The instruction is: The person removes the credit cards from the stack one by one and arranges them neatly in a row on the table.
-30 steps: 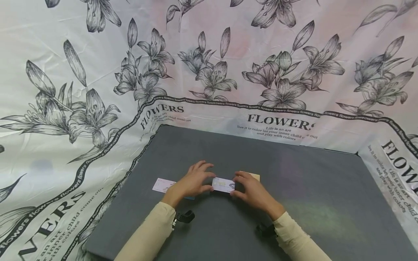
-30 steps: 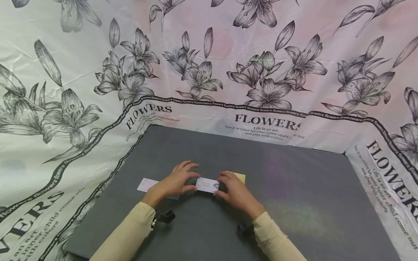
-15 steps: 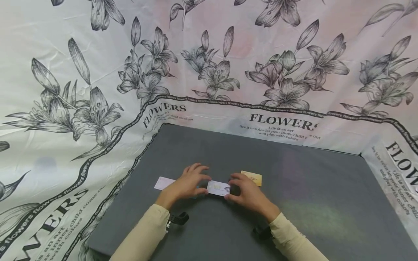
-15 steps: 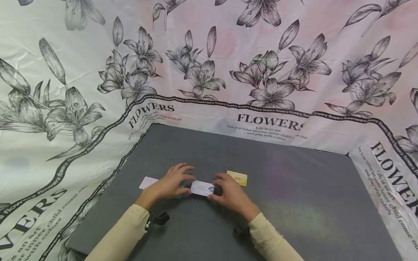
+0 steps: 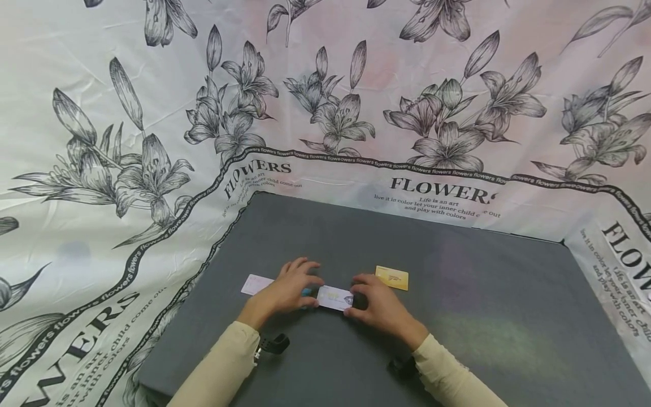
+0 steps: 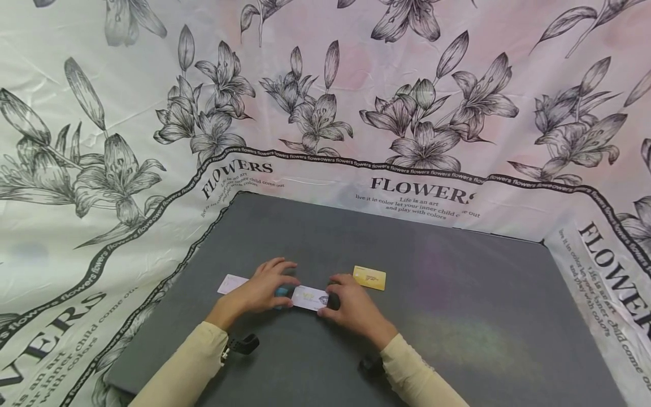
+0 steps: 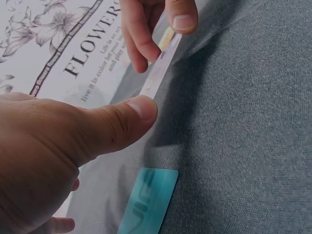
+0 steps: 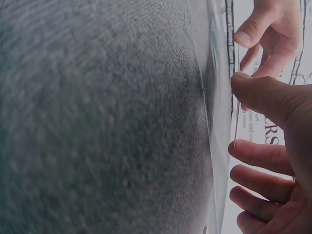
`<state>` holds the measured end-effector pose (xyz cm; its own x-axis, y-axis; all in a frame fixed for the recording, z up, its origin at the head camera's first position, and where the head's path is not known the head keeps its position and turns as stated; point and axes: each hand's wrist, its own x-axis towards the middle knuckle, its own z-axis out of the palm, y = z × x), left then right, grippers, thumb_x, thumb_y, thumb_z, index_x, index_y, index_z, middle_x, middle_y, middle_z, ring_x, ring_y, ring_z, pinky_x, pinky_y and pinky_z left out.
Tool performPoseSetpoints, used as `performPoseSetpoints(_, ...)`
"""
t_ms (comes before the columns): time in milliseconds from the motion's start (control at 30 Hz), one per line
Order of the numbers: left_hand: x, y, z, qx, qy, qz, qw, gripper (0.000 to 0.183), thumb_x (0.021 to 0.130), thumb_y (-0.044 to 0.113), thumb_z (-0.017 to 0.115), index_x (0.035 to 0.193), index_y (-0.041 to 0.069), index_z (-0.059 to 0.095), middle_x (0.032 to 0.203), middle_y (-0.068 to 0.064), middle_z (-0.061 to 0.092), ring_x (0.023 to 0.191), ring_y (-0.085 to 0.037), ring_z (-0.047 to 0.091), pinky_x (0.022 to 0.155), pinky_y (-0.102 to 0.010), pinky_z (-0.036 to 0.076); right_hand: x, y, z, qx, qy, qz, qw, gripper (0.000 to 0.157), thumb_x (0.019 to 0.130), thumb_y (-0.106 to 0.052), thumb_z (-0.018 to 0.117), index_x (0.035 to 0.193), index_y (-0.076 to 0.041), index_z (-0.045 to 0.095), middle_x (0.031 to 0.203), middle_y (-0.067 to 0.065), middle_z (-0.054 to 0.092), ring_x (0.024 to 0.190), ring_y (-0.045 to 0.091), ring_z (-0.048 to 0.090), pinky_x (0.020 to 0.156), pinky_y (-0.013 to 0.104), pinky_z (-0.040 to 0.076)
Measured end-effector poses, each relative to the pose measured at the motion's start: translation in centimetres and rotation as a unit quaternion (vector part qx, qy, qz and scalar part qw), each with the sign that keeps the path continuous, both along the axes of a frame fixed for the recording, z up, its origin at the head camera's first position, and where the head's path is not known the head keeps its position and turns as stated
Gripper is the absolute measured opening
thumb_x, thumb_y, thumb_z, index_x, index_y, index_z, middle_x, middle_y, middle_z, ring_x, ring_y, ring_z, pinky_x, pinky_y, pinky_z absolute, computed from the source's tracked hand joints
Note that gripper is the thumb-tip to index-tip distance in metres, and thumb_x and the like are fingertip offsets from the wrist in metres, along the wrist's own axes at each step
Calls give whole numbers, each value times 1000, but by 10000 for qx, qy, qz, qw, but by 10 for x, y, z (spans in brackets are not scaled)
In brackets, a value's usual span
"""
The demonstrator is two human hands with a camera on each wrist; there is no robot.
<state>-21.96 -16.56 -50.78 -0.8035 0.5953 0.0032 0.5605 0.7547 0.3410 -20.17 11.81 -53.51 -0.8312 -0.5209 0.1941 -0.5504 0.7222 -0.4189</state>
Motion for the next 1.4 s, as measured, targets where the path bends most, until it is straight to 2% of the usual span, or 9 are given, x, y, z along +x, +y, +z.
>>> performPoseSetpoints(200, 2, -3, -1, -19, -34, 46, 10000, 42, 97, 37, 86, 135, 19, 79, 167, -15, 49, 160, -49, 33, 124, -76, 28, 1, -6, -2, 29, 151, 36, 9999, 45, 87, -36, 95, 117, -5, 82, 141, 17, 70, 135, 38, 64, 113, 56, 53)
performPoseSetpoints(600, 6, -9, -8, -51, -12, 138, 9999, 44, 96, 39, 87, 135, 20, 79, 165, -16, 52, 159, -50, 35, 124, -76, 29, 5, -17, -5, 71, -86, -120, 9999, 43, 87, -34, 95, 116, -4, 82, 141, 20, 69, 139, 42, 62, 119, 59, 48)
performPoseSetpoints(967, 7, -12, -10, -9, 11, 267, 9996, 43, 93, 39, 89, 132, 23, 81, 163, -15, 53, 157, -49, 36, 122, -75, 31, 6, -23, -10, -30, 0, -235, 9997, 43, 84, -33, 96, 113, -5, 82, 137, 19, 72, 138, 43, 63, 125, 60, 42)
performPoseSetpoints(1400, 7, -12, -14, -50, -1, 413, 9991, 45, 91, 40, 91, 133, 24, 81, 164, -15, 53, 156, -50, 38, 123, -74, 31, 7, -27, -8, -76, -131, -391, 9991, 41, 81, -33, 99, 110, -8, 83, 137, 21, 72, 136, 45, 64, 120, 62, 47)
